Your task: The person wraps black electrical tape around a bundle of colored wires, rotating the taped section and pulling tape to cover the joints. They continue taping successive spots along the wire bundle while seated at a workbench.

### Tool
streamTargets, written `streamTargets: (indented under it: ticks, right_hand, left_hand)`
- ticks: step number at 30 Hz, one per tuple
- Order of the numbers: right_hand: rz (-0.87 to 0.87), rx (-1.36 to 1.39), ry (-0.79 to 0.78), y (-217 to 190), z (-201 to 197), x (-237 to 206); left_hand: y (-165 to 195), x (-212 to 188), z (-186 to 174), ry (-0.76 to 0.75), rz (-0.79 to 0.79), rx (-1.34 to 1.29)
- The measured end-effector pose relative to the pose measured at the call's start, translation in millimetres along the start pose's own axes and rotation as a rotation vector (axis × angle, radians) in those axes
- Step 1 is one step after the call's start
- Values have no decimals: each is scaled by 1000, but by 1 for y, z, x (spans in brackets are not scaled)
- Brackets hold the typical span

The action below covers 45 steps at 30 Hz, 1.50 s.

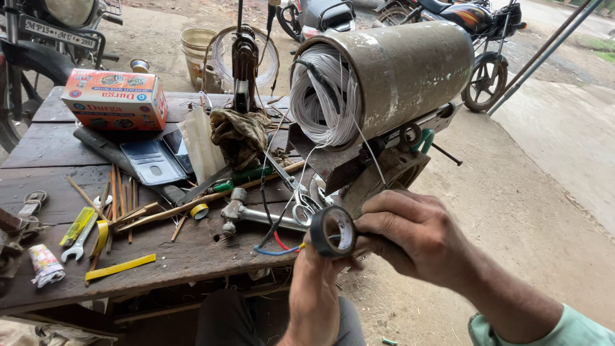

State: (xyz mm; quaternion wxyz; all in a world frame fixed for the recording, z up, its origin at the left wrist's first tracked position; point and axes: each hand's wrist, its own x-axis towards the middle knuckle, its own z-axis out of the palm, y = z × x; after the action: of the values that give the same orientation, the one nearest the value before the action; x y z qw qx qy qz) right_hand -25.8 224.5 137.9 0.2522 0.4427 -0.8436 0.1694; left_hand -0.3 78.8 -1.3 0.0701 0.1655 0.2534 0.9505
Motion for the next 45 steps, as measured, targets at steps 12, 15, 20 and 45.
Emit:
streamTargets:
  ticks: [12,15,20,45]
  right_hand:
    - [299,-82,-228,-28,-32,8]
    - [221,165,-230,-23,-39,1]
    - [168,252,-225,-5,-30,-16]
    - [320,48,-169,-37,-35,-3]
  left_hand:
    - [-5,0,3,-139,94,158]
    - [-16,1,-8,-57,189,378]
    - [-27,2,-32,-174,480,570]
    - [-21,-4,-33,-129,222,622]
